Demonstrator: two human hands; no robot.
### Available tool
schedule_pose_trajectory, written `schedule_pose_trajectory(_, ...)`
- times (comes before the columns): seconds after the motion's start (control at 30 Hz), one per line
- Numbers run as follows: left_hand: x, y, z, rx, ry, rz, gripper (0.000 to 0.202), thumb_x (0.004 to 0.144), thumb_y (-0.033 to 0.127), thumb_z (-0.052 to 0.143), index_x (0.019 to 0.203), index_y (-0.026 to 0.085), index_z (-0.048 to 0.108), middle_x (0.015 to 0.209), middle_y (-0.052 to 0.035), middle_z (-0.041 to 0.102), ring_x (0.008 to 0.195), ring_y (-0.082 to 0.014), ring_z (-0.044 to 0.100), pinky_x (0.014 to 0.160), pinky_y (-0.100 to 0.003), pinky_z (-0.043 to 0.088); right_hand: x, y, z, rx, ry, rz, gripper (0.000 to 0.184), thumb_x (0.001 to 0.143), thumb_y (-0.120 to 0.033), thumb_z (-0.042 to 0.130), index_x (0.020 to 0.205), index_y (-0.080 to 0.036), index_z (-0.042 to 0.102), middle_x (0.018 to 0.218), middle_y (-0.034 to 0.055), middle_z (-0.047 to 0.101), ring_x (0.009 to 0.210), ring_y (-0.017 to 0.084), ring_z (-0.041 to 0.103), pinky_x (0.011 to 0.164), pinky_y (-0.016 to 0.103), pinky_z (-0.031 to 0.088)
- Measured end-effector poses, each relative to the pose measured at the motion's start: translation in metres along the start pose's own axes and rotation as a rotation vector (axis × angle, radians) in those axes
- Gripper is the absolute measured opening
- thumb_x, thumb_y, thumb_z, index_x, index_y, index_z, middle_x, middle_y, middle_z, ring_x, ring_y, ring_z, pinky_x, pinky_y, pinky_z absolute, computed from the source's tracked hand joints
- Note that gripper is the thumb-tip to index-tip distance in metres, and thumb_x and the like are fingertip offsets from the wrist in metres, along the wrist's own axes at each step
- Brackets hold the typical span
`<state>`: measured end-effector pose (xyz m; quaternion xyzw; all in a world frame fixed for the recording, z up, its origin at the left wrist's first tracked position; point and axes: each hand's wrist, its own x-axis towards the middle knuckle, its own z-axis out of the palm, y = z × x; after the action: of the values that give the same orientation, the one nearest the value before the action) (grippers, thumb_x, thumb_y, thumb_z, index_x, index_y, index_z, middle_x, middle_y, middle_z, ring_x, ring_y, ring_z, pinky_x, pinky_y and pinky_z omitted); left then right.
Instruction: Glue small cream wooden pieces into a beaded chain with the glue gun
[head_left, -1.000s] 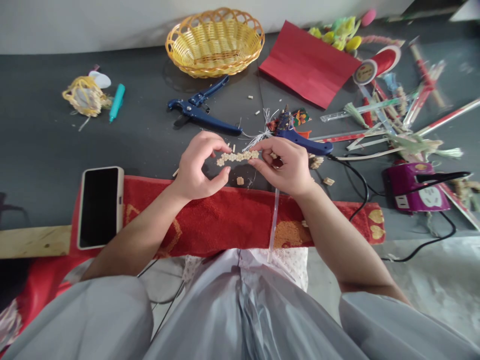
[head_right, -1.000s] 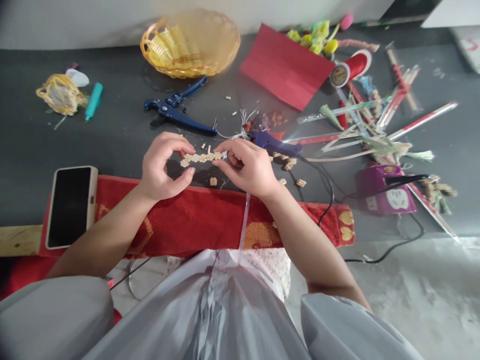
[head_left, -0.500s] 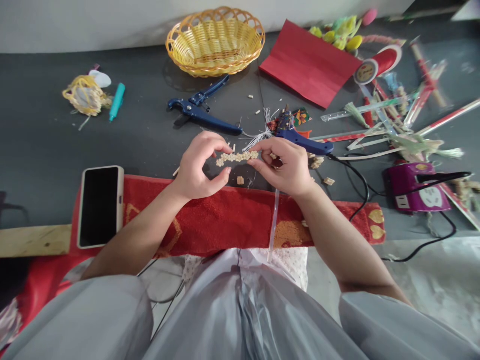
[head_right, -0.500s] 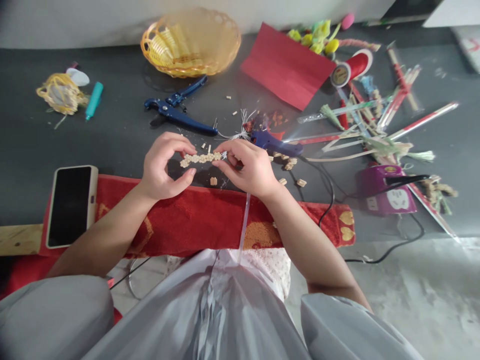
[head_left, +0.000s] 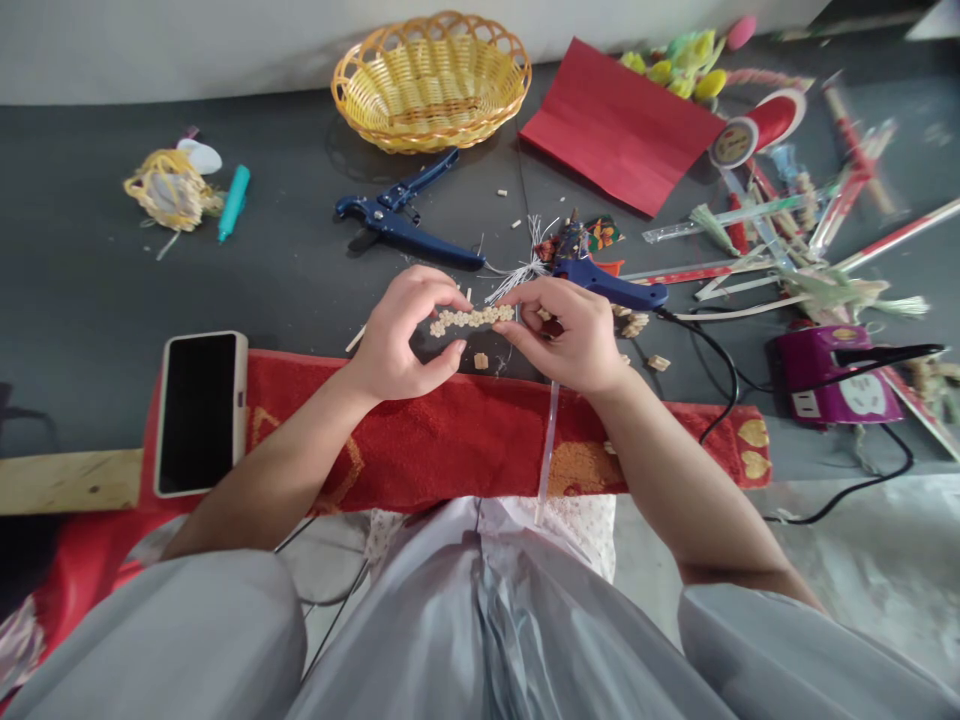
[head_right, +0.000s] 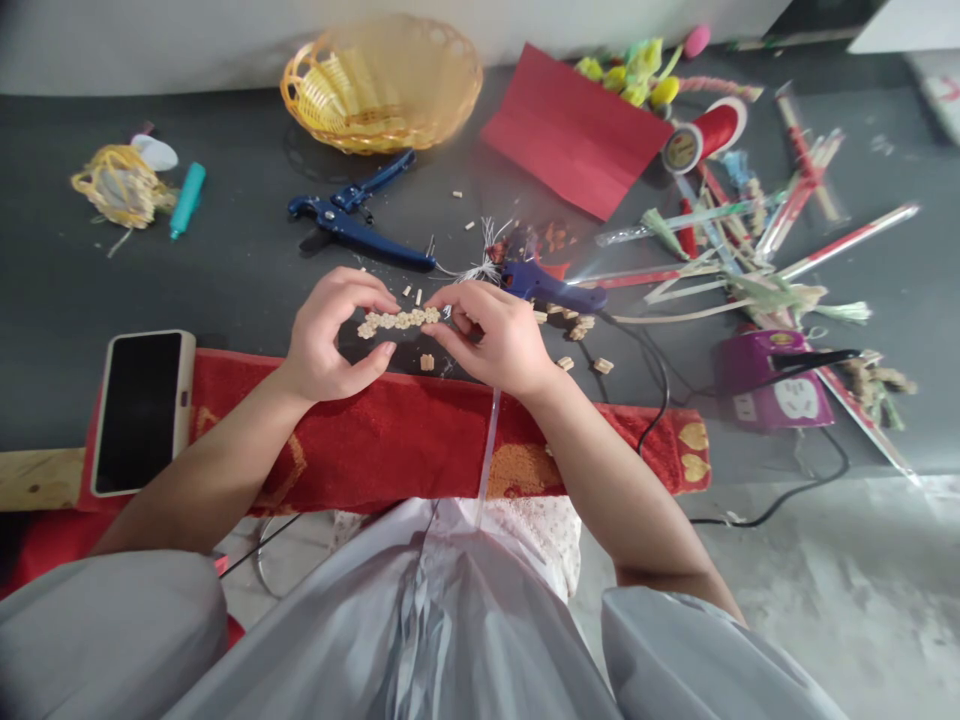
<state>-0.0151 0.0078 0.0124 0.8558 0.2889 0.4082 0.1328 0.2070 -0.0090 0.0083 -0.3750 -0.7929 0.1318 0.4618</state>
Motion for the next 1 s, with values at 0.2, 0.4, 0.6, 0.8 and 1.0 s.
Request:
schedule_pose_trajectory(0.2, -0.0008, 0.0, 0.0004, 0.004, -0.015, -0.008, 0.027, 0.078, 0.026, 0.061, 0.104, 0.02, 0.06, 0.101, -0.0058, 0.066, 0.097, -0.0209, 0.065, 0.085, -0.039, 0.054, -0.0002, -0.0004, 0.0008, 0.01, 0.003, -0.011, 0.014, 0.089, -0.03, 0.069, 0.093, -0.017, 0.066, 0.059, -0.0062, 0.046, 0.054, 0.009, 0.045, 0.056, 0.024, 0.038)
schedule_pose_trajectory(0.4, -0.0016, -0.0008, 0.0009, 0.006, -0.042, -0.022, 0.028, 0.077, 0.025, 0.061, 0.105, 0.02, 0.059, 0.103, -0.006, 0.066, 0.098, -0.0214, 0.065, 0.087, -0.039, 0.054, -0.0008, -0.0012, 0.0012, -0.006, -0.011, -0.001, 0.014, 0.09, -0.033, 0.066, 0.094, -0.019, 0.066, 0.059, -0.0061, 0.046, 0.054, 0.01, 0.045, 0.056, 0.024, 0.039)
schedule_pose_trajectory(0.6, -0.0014, 0.0001, 0.0019, -0.018, -0.045, -0.028, 0.026, 0.078, 0.025, 0.062, 0.104, 0.02, 0.059, 0.103, -0.0062, 0.066, 0.099, -0.0209, 0.065, 0.087, -0.037, 0.055, -0.0013, -0.0017, 0.0022, 0.015, -0.009, -0.003, 0.015, 0.09, -0.033, 0.066, 0.094, -0.019, 0.066, 0.06, -0.0062, 0.047, 0.054, 0.009, 0.046, 0.057, 0.024, 0.039)
schedule_pose_trajectory(0.8, -0.0018, 0.0001, 0.0024, -0.01, -0.054, -0.042, 0.026, 0.078, 0.026, 0.062, 0.103, 0.021, 0.06, 0.102, -0.0064, 0.067, 0.097, -0.0214, 0.065, 0.088, -0.039, 0.055, -0.0014, -0.0019, 0.0023, -0.004, -0.028, 0.002, 0.016, 0.091, -0.035, 0.065, 0.094, -0.019, 0.066, 0.06, -0.0052, 0.049, 0.054, 0.01, 0.045, 0.056, 0.024, 0.04)
schedule_pose_trajectory(1.0, -0.0019, 0.0005, 0.0023, -0.004, -0.07, -0.054, 0.027, 0.078, 0.027, 0.061, 0.103, 0.021, 0.059, 0.103, -0.0064, 0.067, 0.097, -0.0216, 0.064, 0.088, -0.04, 0.053, -0.0014, -0.0021, 0.0028, 0.012, -0.02, -0.014, 0.016, 0.091, -0.034, 0.065, 0.093, -0.018, 0.066, 0.06, -0.0053, 0.048, 0.054, 0.01, 0.045, 0.056, 0.024, 0.039)
